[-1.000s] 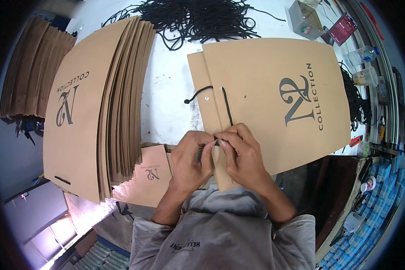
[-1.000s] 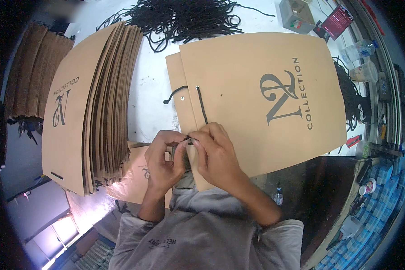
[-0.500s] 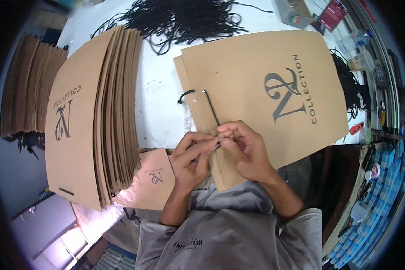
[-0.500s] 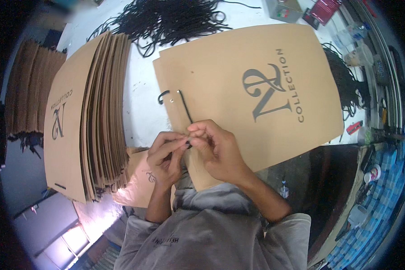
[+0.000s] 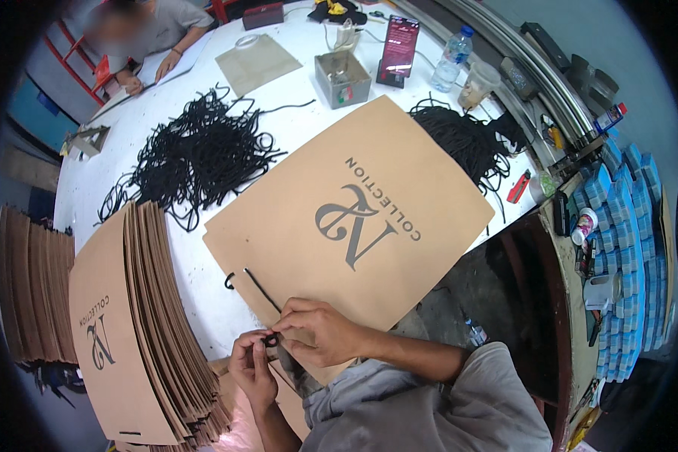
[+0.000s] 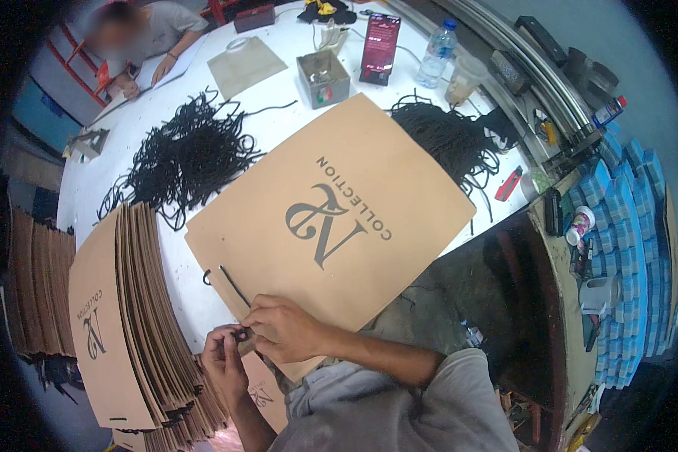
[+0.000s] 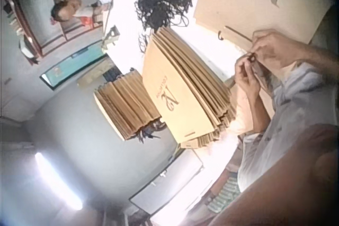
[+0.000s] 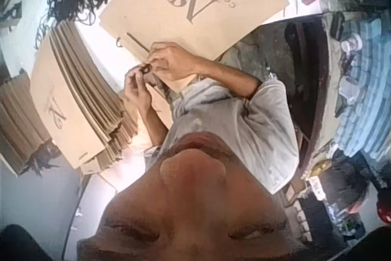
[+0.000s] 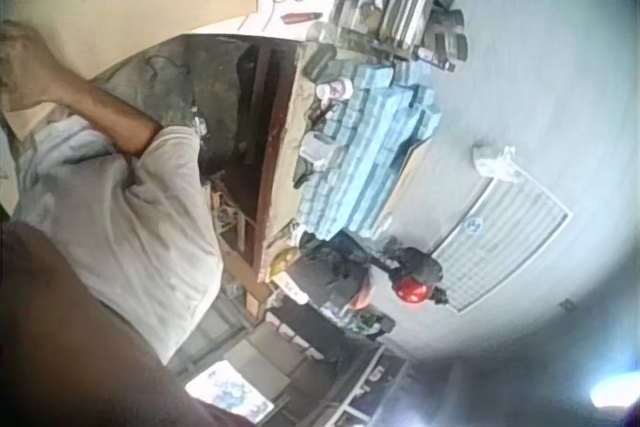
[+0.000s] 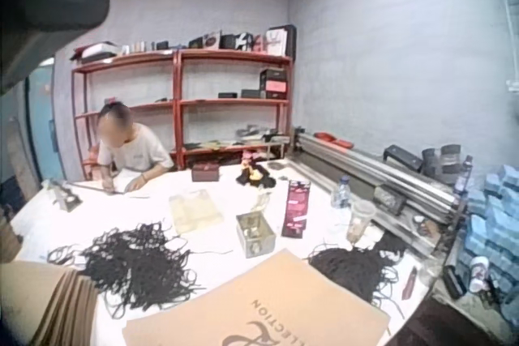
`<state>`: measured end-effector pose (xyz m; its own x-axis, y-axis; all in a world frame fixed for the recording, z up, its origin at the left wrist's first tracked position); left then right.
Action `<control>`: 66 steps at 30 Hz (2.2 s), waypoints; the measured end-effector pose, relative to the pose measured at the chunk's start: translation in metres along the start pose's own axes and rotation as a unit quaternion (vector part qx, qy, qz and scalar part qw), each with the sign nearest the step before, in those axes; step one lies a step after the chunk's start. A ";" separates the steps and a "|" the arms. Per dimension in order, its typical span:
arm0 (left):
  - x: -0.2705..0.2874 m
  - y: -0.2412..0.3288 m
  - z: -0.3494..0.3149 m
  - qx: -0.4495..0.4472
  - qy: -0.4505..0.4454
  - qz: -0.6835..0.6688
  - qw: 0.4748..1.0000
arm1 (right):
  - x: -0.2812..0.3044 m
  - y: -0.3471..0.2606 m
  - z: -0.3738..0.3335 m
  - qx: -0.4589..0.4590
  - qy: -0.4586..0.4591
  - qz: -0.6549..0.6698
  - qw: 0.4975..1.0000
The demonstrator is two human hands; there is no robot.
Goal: The person threads black cords through pre-cut holes in flat brown paper shopping bags, ties knots to secure the handles, and trims excess cord with red-handled scissors. Completed bags are stacked on the table.
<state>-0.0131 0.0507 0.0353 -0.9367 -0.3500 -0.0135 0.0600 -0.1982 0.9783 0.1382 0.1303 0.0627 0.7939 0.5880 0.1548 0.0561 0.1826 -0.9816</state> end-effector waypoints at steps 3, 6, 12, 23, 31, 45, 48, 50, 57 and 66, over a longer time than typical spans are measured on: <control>-0.007 -0.006 -0.001 0.024 0.021 -0.015 0.999 | 0.001 0.005 0.001 -0.056 0.025 -0.001 0.998; -0.006 -0.001 0.000 -0.002 0.023 -0.036 0.999 | 0.002 0.001 0.002 -0.049 0.045 -0.004 0.998; -0.001 -0.009 -0.008 -0.066 0.052 -0.028 0.996 | 0.002 0.004 0.001 -0.061 0.067 0.032 0.995; -0.008 -0.013 -0.009 -0.043 0.103 -0.022 0.994 | 0.008 0.013 -0.004 -0.034 0.053 0.074 0.995; 0.022 0.026 -0.016 -0.052 0.107 0.008 0.993 | -0.029 0.002 -0.008 0.068 0.064 -0.260 0.961; -0.062 0.070 -0.056 -0.276 -0.292 0.405 0.821 | 0.224 -0.023 -0.089 -0.052 0.442 -0.210 0.871; -0.077 0.044 -0.084 -0.329 -0.362 0.445 0.750 | 0.343 0.021 -0.170 -0.177 0.618 -0.262 0.719; -0.072 0.039 -0.096 -0.378 -0.374 0.448 0.719 | 0.372 0.045 -0.203 -0.250 0.598 -0.383 0.659; -0.087 0.097 -0.049 -0.378 -0.366 0.342 0.779 | 0.362 0.133 -0.223 -0.276 0.549 -0.438 0.656; -0.095 0.058 -0.056 -0.270 -0.431 0.378 0.773 | 0.359 0.126 -0.234 -0.247 0.556 -0.328 0.723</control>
<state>0.0989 0.0208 0.0815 -0.4312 0.1412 0.8911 0.6202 -0.6709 0.4064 0.5717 0.1800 -0.0318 0.4783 -0.5444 0.6891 0.6329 -0.3303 -0.7002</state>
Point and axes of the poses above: each hand's wrist, its own z-axis towards the middle knuckle, its own x-axis out of the back of the hand, y = z × x, the point moved 8 cm from there along z, towards the middle knuckle, and after that the axes turned 10 degrees about -x, right-handed, at the moved point
